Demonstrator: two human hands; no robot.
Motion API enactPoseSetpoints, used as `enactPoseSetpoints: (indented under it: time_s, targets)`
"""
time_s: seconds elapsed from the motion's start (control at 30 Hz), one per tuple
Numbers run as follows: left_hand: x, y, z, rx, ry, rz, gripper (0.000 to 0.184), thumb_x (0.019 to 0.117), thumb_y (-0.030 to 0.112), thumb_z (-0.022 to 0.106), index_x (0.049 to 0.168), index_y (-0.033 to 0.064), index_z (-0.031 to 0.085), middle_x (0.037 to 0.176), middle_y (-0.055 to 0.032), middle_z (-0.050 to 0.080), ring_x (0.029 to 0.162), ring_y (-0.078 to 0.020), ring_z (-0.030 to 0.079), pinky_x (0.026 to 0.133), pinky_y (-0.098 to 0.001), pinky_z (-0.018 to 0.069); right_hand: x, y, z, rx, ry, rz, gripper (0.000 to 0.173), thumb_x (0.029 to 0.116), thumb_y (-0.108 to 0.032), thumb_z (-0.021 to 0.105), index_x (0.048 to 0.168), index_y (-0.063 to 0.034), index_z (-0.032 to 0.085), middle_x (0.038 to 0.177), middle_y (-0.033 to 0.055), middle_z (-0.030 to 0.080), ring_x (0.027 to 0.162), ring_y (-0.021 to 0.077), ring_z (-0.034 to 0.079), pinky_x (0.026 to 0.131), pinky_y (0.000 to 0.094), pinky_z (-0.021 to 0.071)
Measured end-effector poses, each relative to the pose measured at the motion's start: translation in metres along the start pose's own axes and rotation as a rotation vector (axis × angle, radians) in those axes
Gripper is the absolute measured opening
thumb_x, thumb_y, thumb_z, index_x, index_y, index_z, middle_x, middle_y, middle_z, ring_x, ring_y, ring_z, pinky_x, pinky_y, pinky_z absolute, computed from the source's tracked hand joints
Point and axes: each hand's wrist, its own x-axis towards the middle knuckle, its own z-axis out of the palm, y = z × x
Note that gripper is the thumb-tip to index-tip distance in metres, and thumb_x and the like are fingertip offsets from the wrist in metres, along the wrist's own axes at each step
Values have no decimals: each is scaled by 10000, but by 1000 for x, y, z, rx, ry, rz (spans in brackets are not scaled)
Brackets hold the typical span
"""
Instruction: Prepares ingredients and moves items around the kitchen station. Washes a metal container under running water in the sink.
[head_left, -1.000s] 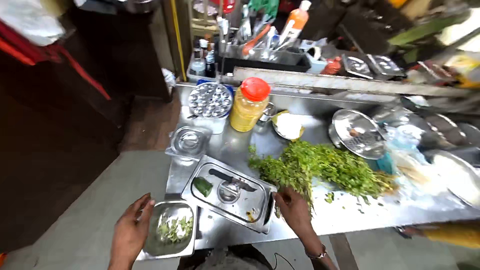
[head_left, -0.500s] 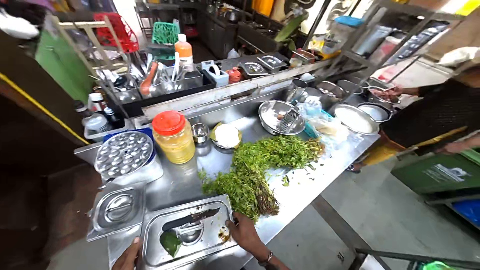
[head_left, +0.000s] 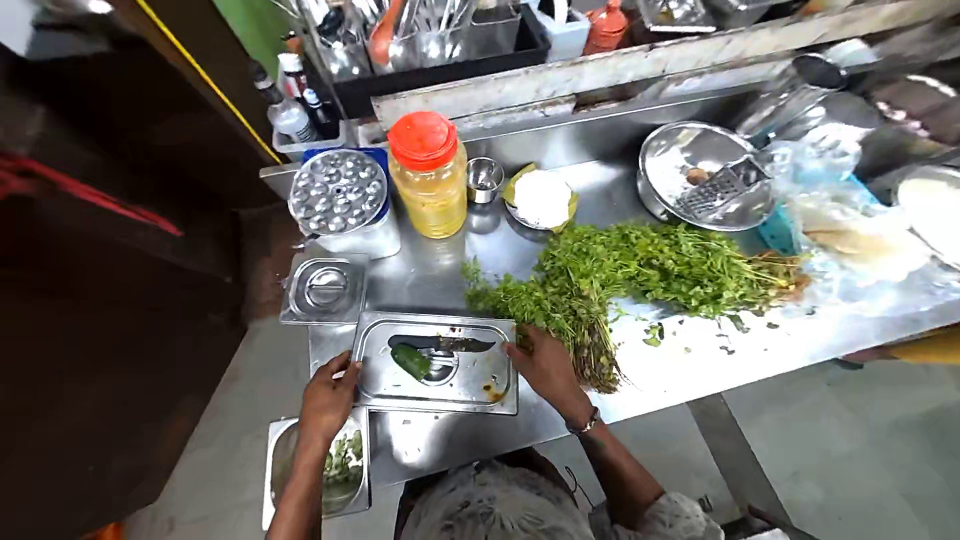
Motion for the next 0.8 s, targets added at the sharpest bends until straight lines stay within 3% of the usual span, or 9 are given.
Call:
enactPoseSetpoints:
  time_s: [0.03,0.1,0.17,0.3,0.37,0.5,0.63,0.7,0.8]
  targets:
    - [1,1,1,32,0,6,425,1028,336,612,1390,114,610,1285,-130,662,1105,-284,668,967,-556,528,-5,-6,-1,-34,52,-18,543,938,-464,714,1355,-123,643,1139,119,691,973,297,697,829,547,593]
    - [4,3,2,92,21,33,444,1023,335,620,1407,115,592,1276,-130,660,1077,-279,674,948,-542,543,-12,-24,2,-64,146,-165,472,932,-413,724,1314,-139,679,1183,97,676,1088,277,656,891,497,578]
    - [4,8,2,140,55,78,430,1021,331,623,1390,111,606,1270,-134,658,1076,-284,674,944,-536,547,-18,-54,11,-57,117,-362,455,910,-488,722,1255,-191,717,1187,30,693,1152,216,636,948,441,564]
    - [4,26,-2,197,116,218,416,1008,306,643,1378,118,616,1301,-149,637,1138,-302,651,977,-536,537,-5,-121,45,-209,-66,-636,697,855,-725,629,1314,-203,677,1206,3,689,1202,209,596,1028,445,499]
    - [2,31,-5,197,118,282,396,1005,303,643,1366,140,630,1298,-132,643,1139,-294,652,970,-534,543,3,-145,60,-325,-173,-631,717,853,-728,617,1295,-166,667,1197,41,679,1192,255,590,1023,499,472]
    - [-3,29,-14,125,97,319,374,998,353,641,1336,194,662,1256,-54,666,1101,-203,670,951,-456,571,15,-167,76,-457,-310,-528,618,793,-518,757,1236,-98,665,1230,150,631,1194,354,571,972,579,468]
    - [-19,7,-31,32,101,253,390,983,398,646,1325,211,666,1253,-3,677,1091,-132,677,928,-386,593,20,-173,79,-425,-415,-448,738,697,-441,830,1288,-69,591,1282,200,576,1187,389,575,909,557,531]
    - [-30,-12,-40,-13,120,229,417,971,412,657,1324,191,666,1245,-15,680,1066,-130,688,894,-366,609,20,-176,78,-435,-497,-425,767,707,-391,828,1325,-42,539,1313,223,537,1144,404,599,859,553,557]
    - [-44,-36,-52,-41,173,207,432,962,427,655,1313,177,674,1226,-24,683,1036,-118,696,884,-335,614,31,-185,62,-405,-529,-504,596,769,-403,794,1220,-72,588,1125,171,646,986,351,670,791,549,567]
